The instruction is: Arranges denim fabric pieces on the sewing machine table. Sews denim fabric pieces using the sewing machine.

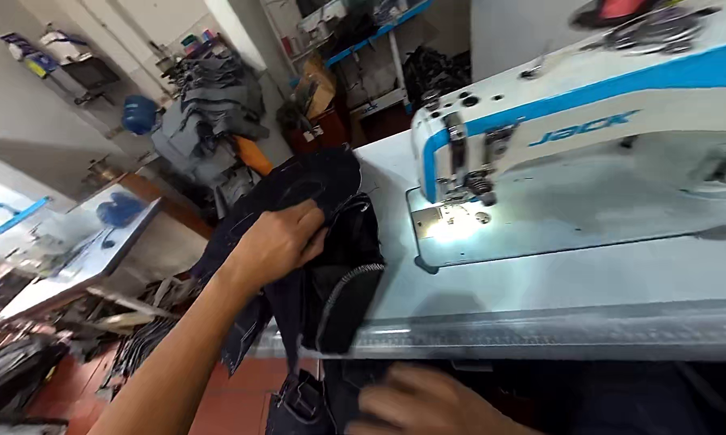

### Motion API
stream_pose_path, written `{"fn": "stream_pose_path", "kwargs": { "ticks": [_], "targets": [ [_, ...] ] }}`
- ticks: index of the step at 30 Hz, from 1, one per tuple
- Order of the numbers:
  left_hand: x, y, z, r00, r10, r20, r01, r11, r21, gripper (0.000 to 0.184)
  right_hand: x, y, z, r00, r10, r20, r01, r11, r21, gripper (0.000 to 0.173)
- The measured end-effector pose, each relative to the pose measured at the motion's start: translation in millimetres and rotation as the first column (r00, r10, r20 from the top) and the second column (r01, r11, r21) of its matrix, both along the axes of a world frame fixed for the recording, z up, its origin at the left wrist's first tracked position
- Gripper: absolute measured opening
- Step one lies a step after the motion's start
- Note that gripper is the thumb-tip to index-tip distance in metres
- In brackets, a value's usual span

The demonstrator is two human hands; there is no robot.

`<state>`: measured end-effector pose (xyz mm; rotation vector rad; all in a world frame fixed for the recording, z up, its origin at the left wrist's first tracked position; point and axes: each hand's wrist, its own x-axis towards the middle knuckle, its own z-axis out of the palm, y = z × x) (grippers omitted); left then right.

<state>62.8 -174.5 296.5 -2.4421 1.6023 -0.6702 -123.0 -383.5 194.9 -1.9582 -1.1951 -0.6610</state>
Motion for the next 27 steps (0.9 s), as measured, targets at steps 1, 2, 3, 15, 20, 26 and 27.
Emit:
{"fn": "stream_pose_path", "kwargs": {
  "ticks": [1,2,3,15,20,26,27],
  "targets": [
    [-2.1,-8.5,1.0,1.000,-0.019,0.021,0.019,1.000,-0.006,0.023,30.5,12.8,-2.2,0.984,-0.145,0.101,0.140,0.989,0.056,0.033],
    [-2.4,-13.7,0.3,0.999,-0.022,0.039,0.023,1.000,-0.014,0.023,66.3,20.7,-9.1,0.944,-0.308,0.118,0.308,0.951,0.021,0.035],
    [-2.7,-16.2,-4.3,0.999,-0.008,0.045,0.009,1.000,-0.021,0.021,96.2,22.5,-15.3,0.911,-0.412,-0.027,0.402,0.900,-0.169,0.041],
    [-54.7,-49.0,-108.0,0.971,0.222,-0.085,-0.227,0.972,-0.056,0.021,94.4,-24.3,-74.9,0.882,-0.229,-0.412,0.011,0.883,-0.468,0.045],
    [-56.8,-44.2,-120.7,0.951,0.212,-0.224,-0.258,0.945,-0.201,0.024,61.2,-83.2,-114.8,0.835,-0.533,-0.138,0.461,0.814,-0.353,0.055],
    [-52.1,-63.6,-116.9,0.978,0.182,-0.104,-0.208,0.909,-0.361,0.029,78.0,-105.5,-97.8,0.884,-0.457,-0.094,0.387,0.830,-0.402,0.035],
    [-51.8,-72.5,-141.5,0.977,0.130,-0.167,-0.181,0.924,-0.338,0.025,81.4,-107.5,-100.6,0.884,-0.462,-0.069,0.411,0.839,-0.357,0.034]
  ]
}}
